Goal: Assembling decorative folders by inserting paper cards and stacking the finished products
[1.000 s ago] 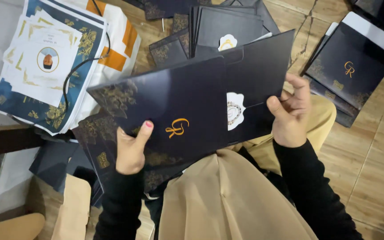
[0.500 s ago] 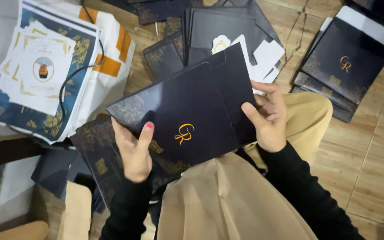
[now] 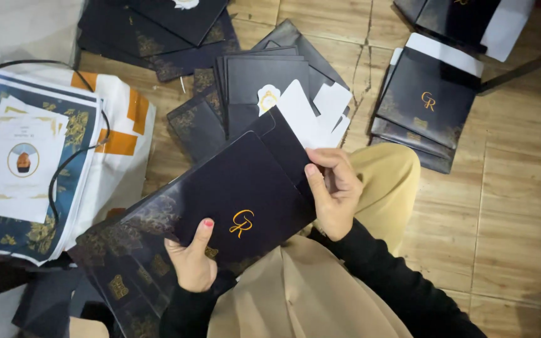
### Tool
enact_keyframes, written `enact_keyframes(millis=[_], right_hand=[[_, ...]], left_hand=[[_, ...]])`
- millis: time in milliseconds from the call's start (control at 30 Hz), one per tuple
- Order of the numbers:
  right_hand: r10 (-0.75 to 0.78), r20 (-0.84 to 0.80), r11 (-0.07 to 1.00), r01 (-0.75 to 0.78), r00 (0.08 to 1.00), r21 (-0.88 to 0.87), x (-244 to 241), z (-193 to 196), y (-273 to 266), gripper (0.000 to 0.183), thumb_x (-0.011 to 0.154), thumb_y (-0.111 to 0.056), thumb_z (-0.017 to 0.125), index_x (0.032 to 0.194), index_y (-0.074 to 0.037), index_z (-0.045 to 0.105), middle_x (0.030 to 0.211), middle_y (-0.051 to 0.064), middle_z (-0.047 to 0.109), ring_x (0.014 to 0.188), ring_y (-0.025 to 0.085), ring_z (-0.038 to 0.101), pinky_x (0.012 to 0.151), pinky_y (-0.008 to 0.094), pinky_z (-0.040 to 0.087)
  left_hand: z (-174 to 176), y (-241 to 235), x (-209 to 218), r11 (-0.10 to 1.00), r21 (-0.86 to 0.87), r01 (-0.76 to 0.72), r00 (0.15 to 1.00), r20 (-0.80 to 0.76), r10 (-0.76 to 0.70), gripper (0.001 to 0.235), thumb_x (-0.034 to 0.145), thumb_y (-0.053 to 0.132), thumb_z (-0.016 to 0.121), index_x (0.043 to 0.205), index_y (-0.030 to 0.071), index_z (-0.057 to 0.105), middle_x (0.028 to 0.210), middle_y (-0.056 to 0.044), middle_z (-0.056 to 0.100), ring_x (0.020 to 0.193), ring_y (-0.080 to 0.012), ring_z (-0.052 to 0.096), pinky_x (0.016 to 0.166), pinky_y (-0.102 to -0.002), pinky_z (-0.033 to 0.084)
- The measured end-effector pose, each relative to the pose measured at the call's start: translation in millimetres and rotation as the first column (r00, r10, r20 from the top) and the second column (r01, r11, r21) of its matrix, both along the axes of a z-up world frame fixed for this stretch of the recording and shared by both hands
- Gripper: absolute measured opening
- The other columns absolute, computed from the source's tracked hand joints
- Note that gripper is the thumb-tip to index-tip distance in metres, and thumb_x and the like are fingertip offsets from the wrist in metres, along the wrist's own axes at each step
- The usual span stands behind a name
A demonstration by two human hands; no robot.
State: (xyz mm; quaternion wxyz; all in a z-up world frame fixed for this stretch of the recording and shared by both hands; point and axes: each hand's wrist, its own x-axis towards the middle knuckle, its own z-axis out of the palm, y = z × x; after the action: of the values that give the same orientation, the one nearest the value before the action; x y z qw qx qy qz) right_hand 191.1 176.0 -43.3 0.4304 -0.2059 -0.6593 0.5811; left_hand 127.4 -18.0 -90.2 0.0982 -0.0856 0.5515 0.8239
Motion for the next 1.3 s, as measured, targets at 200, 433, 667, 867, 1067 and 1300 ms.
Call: enact_keyframes(millis=[200, 433, 667, 867, 1067, 1300], right_hand=[[0.061, 0.069, 0.998, -0.06, 0.996, -0.023, 5, -20, 19, 0.005, 0.084, -0.003, 0.059, 0.088, -0.003, 0.062, 0.09, 0.007, 0.058, 0.084, 0.013, 0.055, 0.076, 0.02, 0.044], [-0.034, 0.126, 0.997, 0.043, 0.991, -0.069, 6, -49, -2, 0.011, 0.083, -0.004, 0.059, 0.093, -0.004, 0.063, 0.086, 0.004, 0.057, 0.079, 0.01, 0.052, 0.075, 0.019, 0.04], [-0.129, 0.077, 0.989, 0.122, 0.989, 0.086, -2, -10, 24, 0.034, 0.082, -0.019, 0.061, 0.111, -0.008, 0.047, 0.107, 0.003, 0.049, 0.1, 0.015, 0.046, 0.091, 0.028, 0.038], [0.248, -0.386, 0.505, -0.458, 0.889, -0.731, -9, -9, -4, 0.042, 0.08, -0.006, 0.061, 0.12, -0.004, 0.049, 0.124, 0.014, 0.052, 0.113, 0.024, 0.052, 0.098, 0.038, 0.041], [0.228, -0.182, 0.918, -0.274, 0.956, -0.287, -29, -53, 74, 0.028, 0.072, 0.005, 0.068, 0.096, -0.004, 0.059, 0.092, 0.007, 0.061, 0.09, 0.015, 0.06, 0.081, 0.031, 0.05], [0.251, -0.047, 0.938, -0.255, 0.967, -0.236, -40, -181, 94, 0.051, 0.077, -0.003, 0.069, 0.123, -0.006, 0.049, 0.122, 0.004, 0.051, 0.115, 0.012, 0.04, 0.103, 0.035, 0.03]], left_hand=[[30, -12, -3, 0.938, -0.23, 0.259, 0.964, -0.001, -0.267, 0.024, 0.069, -0.004, 0.067, 0.093, -0.003, 0.064, 0.098, -0.012, 0.065, 0.086, -0.0168, 0.061, 0.083, -0.03, 0.052], [17, 4, 28, 0.862, -0.501, 0.078, 0.991, -0.057, -0.123, 0.048, 0.063, 0.006, 0.073, 0.107, -0.001, 0.054, 0.112, -0.014, 0.059, 0.102, -0.0188, 0.055, 0.097, -0.03, 0.042], [13, -13, 5, 0.975, -0.205, -0.081, 0.996, 0.013, 0.085, 0.053, 0.066, 0.003, 0.064, 0.117, 0.008, 0.049, 0.12, -0.008, 0.055, 0.107, -0.0188, 0.053, 0.101, -0.033, 0.039], [-5, -9, -9, 0.975, 0.221, -0.008, 0.995, 0.097, -0.013, 0.058, 0.072, 0.008, 0.059, 0.126, -0.001, 0.041, 0.131, -0.017, 0.044, 0.116, -0.0317, 0.046, 0.09, -0.064, 0.037], [20, -1, -78, 0.985, -0.145, 0.095, 0.851, -0.502, -0.156, 0.064, 0.083, 0.025, 0.059, 0.136, 0.01, 0.027, 0.122, -0.009, 0.048, 0.111, -0.0127, 0.049, 0.098, -0.026, 0.04], [-87, 77, -110, 0.961, -0.254, 0.109, 0.799, -0.553, -0.237, 0.04, 0.092, 0.01, 0.053, 0.128, -0.004, 0.039, 0.126, -0.016, 0.044, 0.121, -0.0191, 0.036, 0.106, -0.04, 0.024]])
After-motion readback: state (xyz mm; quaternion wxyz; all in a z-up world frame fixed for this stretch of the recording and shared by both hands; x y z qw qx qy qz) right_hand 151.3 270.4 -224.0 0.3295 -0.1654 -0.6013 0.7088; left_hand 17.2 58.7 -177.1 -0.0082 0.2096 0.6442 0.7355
